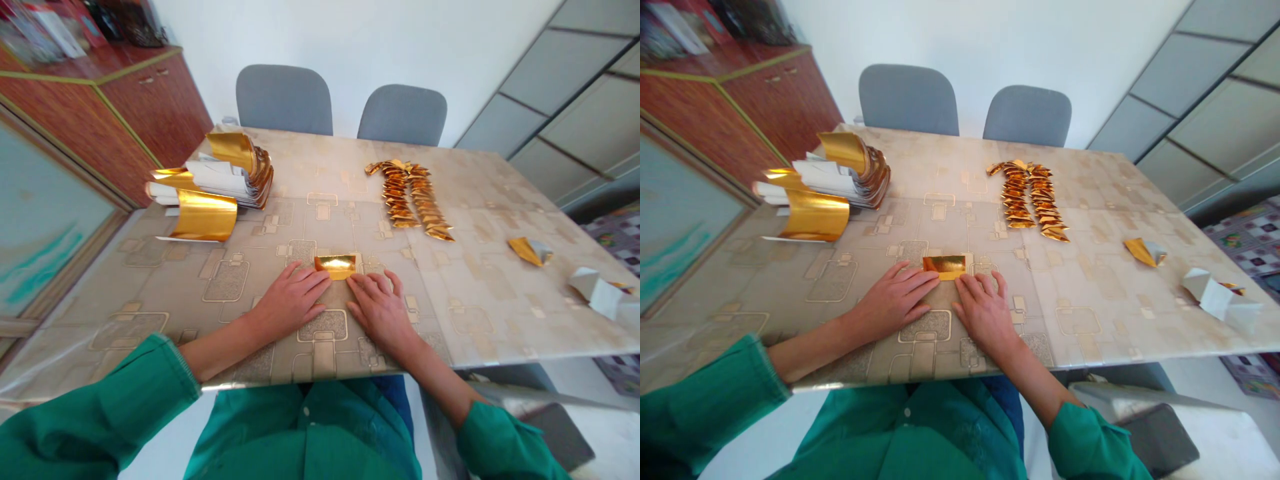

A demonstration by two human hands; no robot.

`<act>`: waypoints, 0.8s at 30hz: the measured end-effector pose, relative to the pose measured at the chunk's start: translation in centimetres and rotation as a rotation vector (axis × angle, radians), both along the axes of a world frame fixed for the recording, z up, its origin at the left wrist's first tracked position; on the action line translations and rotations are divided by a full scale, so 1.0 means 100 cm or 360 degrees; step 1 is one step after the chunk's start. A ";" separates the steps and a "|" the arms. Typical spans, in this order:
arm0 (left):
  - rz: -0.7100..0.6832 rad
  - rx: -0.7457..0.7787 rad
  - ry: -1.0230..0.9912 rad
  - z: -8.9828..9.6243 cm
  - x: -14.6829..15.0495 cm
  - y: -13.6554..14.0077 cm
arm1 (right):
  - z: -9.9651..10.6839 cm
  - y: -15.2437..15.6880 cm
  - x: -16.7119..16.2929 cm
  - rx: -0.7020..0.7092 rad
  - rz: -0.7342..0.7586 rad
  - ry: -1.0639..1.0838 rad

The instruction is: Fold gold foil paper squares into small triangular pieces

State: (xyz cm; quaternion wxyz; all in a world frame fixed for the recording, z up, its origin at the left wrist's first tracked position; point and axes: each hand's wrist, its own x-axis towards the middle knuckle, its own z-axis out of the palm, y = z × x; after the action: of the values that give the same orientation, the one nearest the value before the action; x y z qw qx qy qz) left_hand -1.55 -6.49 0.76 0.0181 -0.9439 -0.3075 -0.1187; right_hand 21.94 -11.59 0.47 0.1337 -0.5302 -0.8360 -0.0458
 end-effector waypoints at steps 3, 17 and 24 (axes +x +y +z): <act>0.0021 0.0028 0.0037 0.000 -0.007 -0.002 | 0.000 -0.001 0.002 0.0037 -0.0016 0.0006; 0.0022 -0.0013 0.0090 0.003 0.005 0.007 | 0.003 0.017 -0.030 0.0059 -0.0072 0.0028; -0.0005 0.0009 0.0030 -0.001 -0.005 0.005 | 0.001 0.011 -0.014 0.0077 -0.0122 0.0052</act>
State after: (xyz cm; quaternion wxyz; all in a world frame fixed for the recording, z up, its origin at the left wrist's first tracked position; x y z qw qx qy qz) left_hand -2.03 -6.04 0.64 0.0234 -0.9455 -0.3054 -0.1108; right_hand 20.52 -10.53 0.56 0.1583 -0.5591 -0.8114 -0.0626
